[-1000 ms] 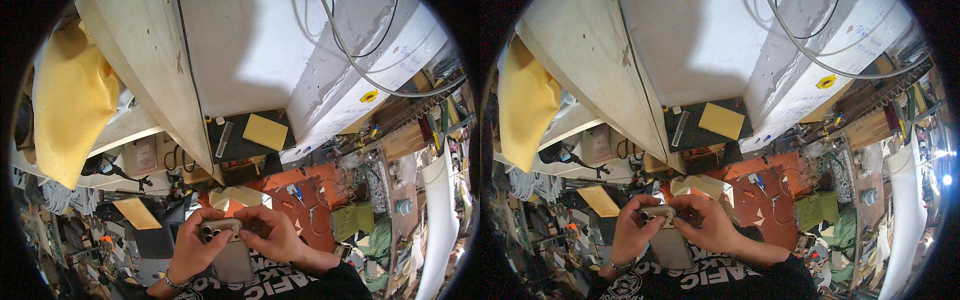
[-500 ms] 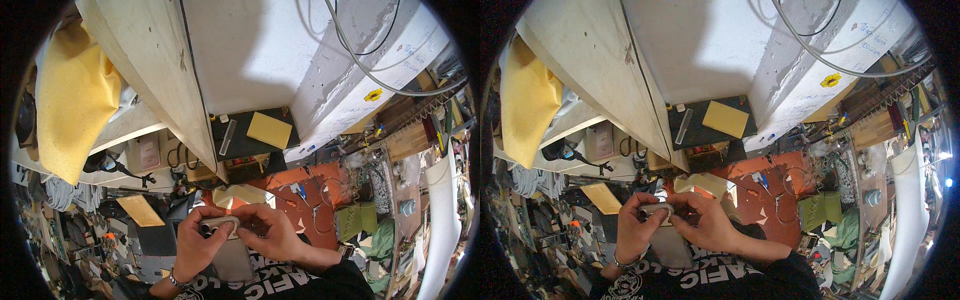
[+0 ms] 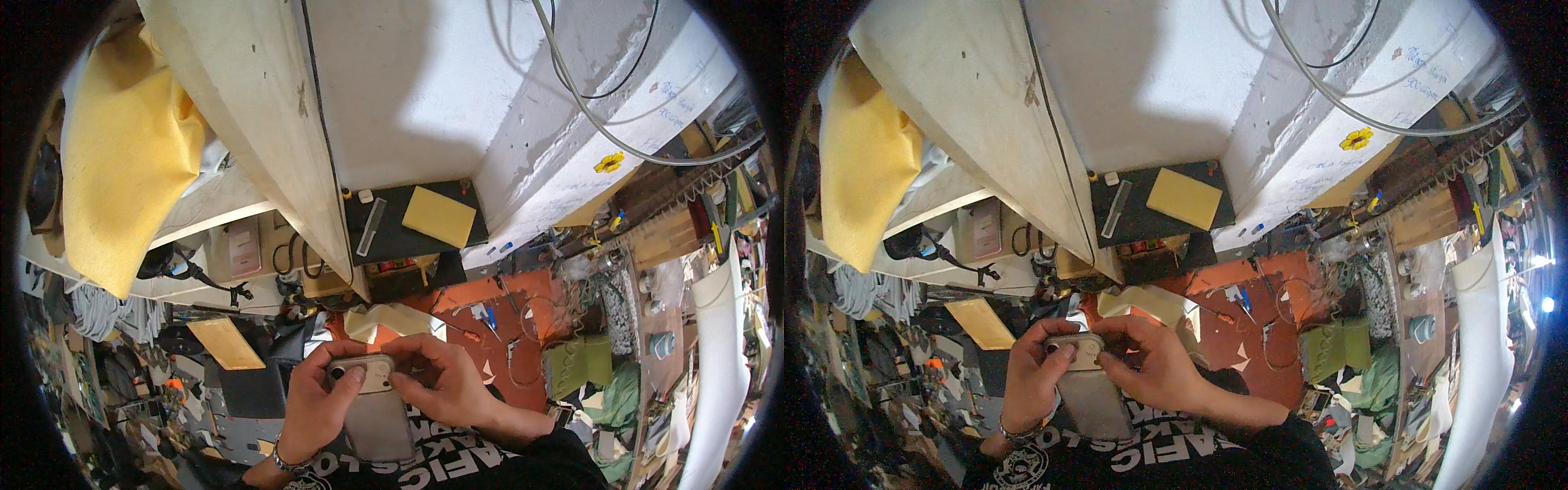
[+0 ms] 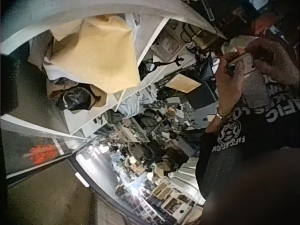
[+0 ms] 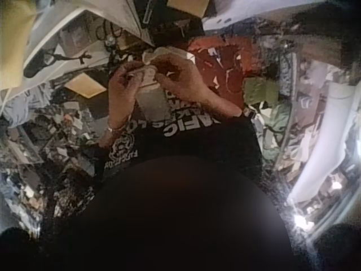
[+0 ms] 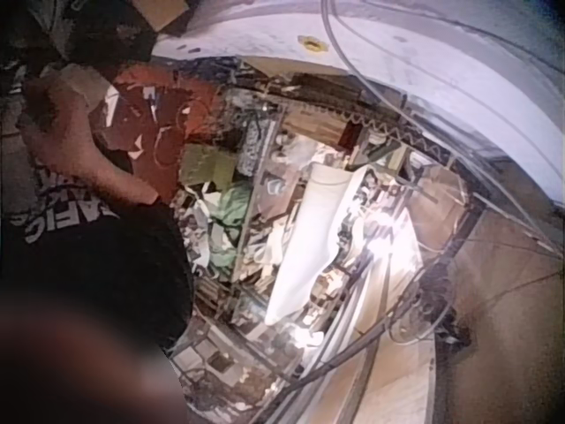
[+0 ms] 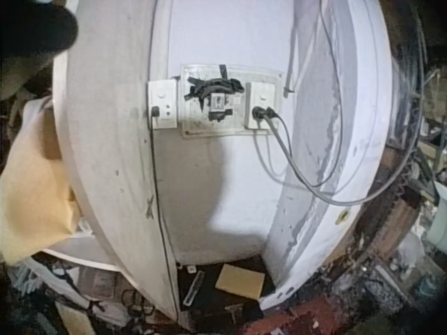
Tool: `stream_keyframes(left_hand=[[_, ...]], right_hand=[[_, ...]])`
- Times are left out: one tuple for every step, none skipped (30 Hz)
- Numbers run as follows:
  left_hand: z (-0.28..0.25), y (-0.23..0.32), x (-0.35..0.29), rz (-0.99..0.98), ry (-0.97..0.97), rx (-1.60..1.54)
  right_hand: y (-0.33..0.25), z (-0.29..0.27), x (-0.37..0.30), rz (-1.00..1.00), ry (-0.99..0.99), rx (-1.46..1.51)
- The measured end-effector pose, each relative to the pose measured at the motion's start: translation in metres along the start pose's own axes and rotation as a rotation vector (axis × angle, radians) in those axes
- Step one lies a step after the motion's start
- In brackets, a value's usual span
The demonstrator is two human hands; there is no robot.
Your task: The person applies a transparent protective film to the camera module area of a smartphone. They use scissors to trim the film, then smooth it over the camera lenses, and finally place the phone on a nearby surface.
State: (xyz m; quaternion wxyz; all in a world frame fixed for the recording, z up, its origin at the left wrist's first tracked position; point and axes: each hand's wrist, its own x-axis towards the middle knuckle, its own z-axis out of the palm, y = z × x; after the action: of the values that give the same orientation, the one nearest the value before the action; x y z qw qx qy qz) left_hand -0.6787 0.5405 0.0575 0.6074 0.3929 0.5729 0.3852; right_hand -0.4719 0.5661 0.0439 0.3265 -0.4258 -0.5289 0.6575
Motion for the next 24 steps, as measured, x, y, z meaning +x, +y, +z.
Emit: stream_keyframes(left_hand=[[0.0,0.0,0.0,0.012,-0.002,0.006],[-0.001,0.0,-0.001,0.007,-0.003,0.013],[-0.001,0.0,-0.002,-0.015,-0.004,0.022],[-0.002,0.0,-0.002,0.001,-0.011,0.01],[-0.002,0.001,-0.003,0.002,-0.016,-0.002],[-0.002,0.001,-0.003,0.001,-0.021,-0.015],[-0.002,0.001,-0.003,0.014,-0.027,0.01],[-0.003,0.002,-0.004,0.027,-0.033,0.035],[-0.003,0.002,-0.004,0.018,-0.035,0.07],[-0.003,0.002,-0.004,0.028,-0.045,0.066],[-0.004,0.003,-0.005,0.017,-0.052,0.072],[-0.004,0.003,-0.005,-0.012,-0.058,0.085],[-0.005,0.004,-0.005,0.019,-0.065,0.097],[-0.005,0.004,-0.004,0.032,-0.072,0.116],[-0.006,0.004,-0.004,0.017,-0.075,0.143],[-0.006,0.004,-0.004,0.049,-0.078,0.129],[-0.006,0.003,-0.004,0.054,-0.079,0.123],[-0.005,0.003,-0.003,0.045,-0.082,0.106],[-0.005,0.003,-0.003,0.055,-0.073,0.117],[-0.005,0.003,-0.002,0.054,-0.068,0.118],[-0.005,0.003,-0.001,0.05,-0.065,0.104],[-0.005,0.004,0.0,0.064,-0.059,0.117],[-0.004,0.006,0.003,0.076,-0.054,0.115],[-0.003,0.008,0.005,0.035,-0.052,0.113]], right_hand=[[0.0,0.0,0.0,0.007,0.001,0.0],[0.001,0.0,0.0,-0.015,0.003,-0.005],[0.001,0.001,0.001,-0.037,0.005,-0.01],[0.002,0.001,0.001,-0.02,0.006,-0.005],[0.003,0.002,0.001,-0.064,0.016,-0.044],[0.004,0.003,0.0,-0.069,0.023,-0.072],[0.004,0.004,0.0,-0.053,0.03,-0.093],[0.005,0.006,0.0,-0.068,0.055,-0.132],[0.006,0.008,-0.001,-0.061,0.08,-0.163],[0.006,0.009,-0.001,-0.048,0.102,-0.184],[0.007,0.01,-0.001,-0.054,0.117,-0.173],[0.008,0.011,0.0,-0.05,0.129,-0.151],[0.009,0.012,0.0,0.027,0.14,-0.112],[0.01,0.011,0.0,-0.018,0.135,-0.068],[0.011,0.01,0.0,0.01,0.13,-0.008],[0.012,0.01,0.001,0.043,0.123,0.078],[0.013,0.01,0.001,0.037,0.133,0.069],[0.015,0.01,0.003,0.036,0.139,0.085],[0.017,0.009,0.004,0.059,0.143,0.116],[0.018,0.009,0.006,0.043,0.142,0.113],[0.02,0.008,0.008,0.048,0.139,0.125],[0.02,0.006,0.009,0.094,0.144,0.136],[0.02,0.005,0.01,0.061,0.139,0.15],[0.02,0.003,0.01,0.068,0.143,0.166]])
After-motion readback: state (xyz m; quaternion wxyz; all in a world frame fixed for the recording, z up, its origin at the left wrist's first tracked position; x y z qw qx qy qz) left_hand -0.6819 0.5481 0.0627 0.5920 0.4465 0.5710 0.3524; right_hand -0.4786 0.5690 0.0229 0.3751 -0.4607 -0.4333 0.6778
